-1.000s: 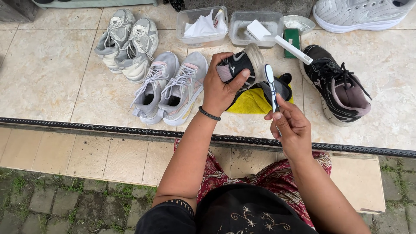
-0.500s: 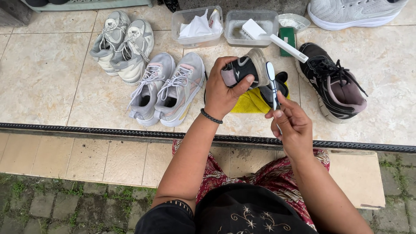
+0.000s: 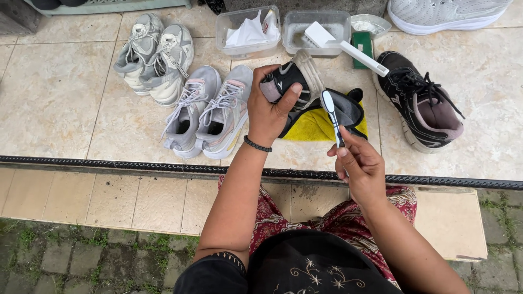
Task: Cleaning a pair of sneakers using a toothbrush, cleaning solution, and a cloth.
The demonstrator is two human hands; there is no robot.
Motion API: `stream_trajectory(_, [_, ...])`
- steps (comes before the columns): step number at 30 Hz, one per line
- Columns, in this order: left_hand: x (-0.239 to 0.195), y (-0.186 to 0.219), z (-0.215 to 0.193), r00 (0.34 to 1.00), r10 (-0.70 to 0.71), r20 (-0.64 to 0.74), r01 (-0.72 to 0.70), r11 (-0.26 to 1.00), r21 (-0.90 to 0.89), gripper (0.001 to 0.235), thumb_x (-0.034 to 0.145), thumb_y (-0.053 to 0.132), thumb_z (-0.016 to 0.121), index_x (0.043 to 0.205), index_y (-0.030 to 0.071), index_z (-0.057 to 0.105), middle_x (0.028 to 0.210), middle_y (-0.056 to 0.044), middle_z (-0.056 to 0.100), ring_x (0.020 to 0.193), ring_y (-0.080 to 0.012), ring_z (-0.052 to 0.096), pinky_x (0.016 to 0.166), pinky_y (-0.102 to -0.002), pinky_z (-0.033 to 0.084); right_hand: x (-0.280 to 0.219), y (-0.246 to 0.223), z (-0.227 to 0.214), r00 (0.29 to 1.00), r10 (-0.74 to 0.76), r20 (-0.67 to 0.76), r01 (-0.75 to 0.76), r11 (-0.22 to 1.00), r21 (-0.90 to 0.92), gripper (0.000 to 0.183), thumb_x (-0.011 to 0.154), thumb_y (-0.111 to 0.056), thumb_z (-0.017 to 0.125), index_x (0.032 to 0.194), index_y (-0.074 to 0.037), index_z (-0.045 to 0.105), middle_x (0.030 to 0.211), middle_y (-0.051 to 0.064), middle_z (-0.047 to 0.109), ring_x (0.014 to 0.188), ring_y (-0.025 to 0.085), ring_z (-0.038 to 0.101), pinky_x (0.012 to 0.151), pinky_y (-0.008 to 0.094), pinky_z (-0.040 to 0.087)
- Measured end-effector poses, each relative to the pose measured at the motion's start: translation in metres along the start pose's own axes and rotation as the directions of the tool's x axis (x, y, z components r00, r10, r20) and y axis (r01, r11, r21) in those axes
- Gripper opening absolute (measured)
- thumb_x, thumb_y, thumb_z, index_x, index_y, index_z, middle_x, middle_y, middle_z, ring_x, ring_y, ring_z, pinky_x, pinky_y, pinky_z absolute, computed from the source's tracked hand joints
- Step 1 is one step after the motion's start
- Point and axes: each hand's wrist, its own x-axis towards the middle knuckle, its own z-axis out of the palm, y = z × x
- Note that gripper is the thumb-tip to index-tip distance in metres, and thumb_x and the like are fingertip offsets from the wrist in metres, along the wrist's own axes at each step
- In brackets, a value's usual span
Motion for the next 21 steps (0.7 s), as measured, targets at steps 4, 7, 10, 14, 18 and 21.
stream_trajectory(4, [-0.003,0.001,-0.002,1.0,0.003,0.003,-0.003,1.0,0.011,0.065,0.084,0.059,0.078,0.127,0.016,0.056,0.114,-0.022,0.064,0.115,-0.0457,0.063,0.099,-0.058,0.047,0.007,0.007,0.003,1.0,-0.008,0.012,0.007,1.0,0.013,0.039,0.101,0.0,0.056,0.139,-0.004,0.06,0.085,0.022,0.07,0.043,0.009,0.053,0.035,0.016,0.037])
stream_trajectory(7, [-0.01,0.007,0.009,0.997,0.046,0.054,-0.047,0.999,0.027,0.063,0.082,0.059,0.08,0.123,0.016,0.059,0.111,-0.017,0.065,0.114,-0.0398,0.065,0.098,-0.051,0.05,0.026,0.008,0.006,0.998,-0.062,0.023,0.062,0.998,0.003,0.039,0.102,0.001,0.055,0.141,-0.003,0.058,0.087,0.022,0.07,0.044,0.01,0.052,0.037,0.017,0.037])
stream_trajectory(10, [-0.019,0.013,0.016,0.987,0.106,0.117,-0.115,0.99,0.075,0.063,0.08,0.057,0.081,0.122,0.015,0.059,0.113,-0.017,0.065,0.112,-0.0429,0.065,0.097,-0.054,0.051,0.032,-0.015,0.018,0.995,-0.092,0.042,0.092,0.996,0.014,0.037,0.105,0.001,0.055,0.141,-0.005,0.058,0.088,0.02,0.069,0.045,0.009,0.051,0.037,0.016,0.036])
stream_trajectory(14, [-0.005,0.001,0.008,0.997,0.071,0.036,-0.072,0.997,0.025,0.064,0.085,0.06,0.077,0.126,0.015,0.057,0.113,-0.018,0.064,0.114,-0.0428,0.063,0.098,-0.056,0.049,0.007,-0.017,0.013,1.0,-0.011,0.013,0.011,0.999,-0.038,0.039,0.103,0.001,0.053,0.141,-0.006,0.06,0.086,0.02,0.07,0.043,0.008,0.051,0.036,0.016,0.037])
stream_trajectory(18, [-0.004,0.002,0.007,0.999,0.049,0.023,-0.049,0.999,0.012,0.063,0.087,0.059,0.077,0.126,0.015,0.056,0.112,-0.021,0.063,0.113,-0.0473,0.062,0.095,-0.061,0.048,0.002,-0.013,0.003,1.0,0.023,-0.012,-0.024,0.998,-0.06,0.038,0.103,0.001,0.053,0.14,-0.006,0.06,0.085,0.019,0.069,0.043,0.009,0.051,0.035,0.016,0.035])
stream_trajectory(21, [-0.002,0.004,0.002,0.999,0.029,0.014,-0.03,0.999,0.039,0.064,0.087,0.06,0.077,0.126,0.015,0.055,0.113,-0.021,0.063,0.114,-0.0465,0.062,0.096,-0.061,0.048,0.011,0.018,-0.006,1.0,0.0,0.001,0.0,1.0,-0.014,0.038,0.101,0.001,0.057,0.139,-0.005,0.061,0.086,0.02,0.07,0.044,0.009,0.052,0.035,0.015,0.036])
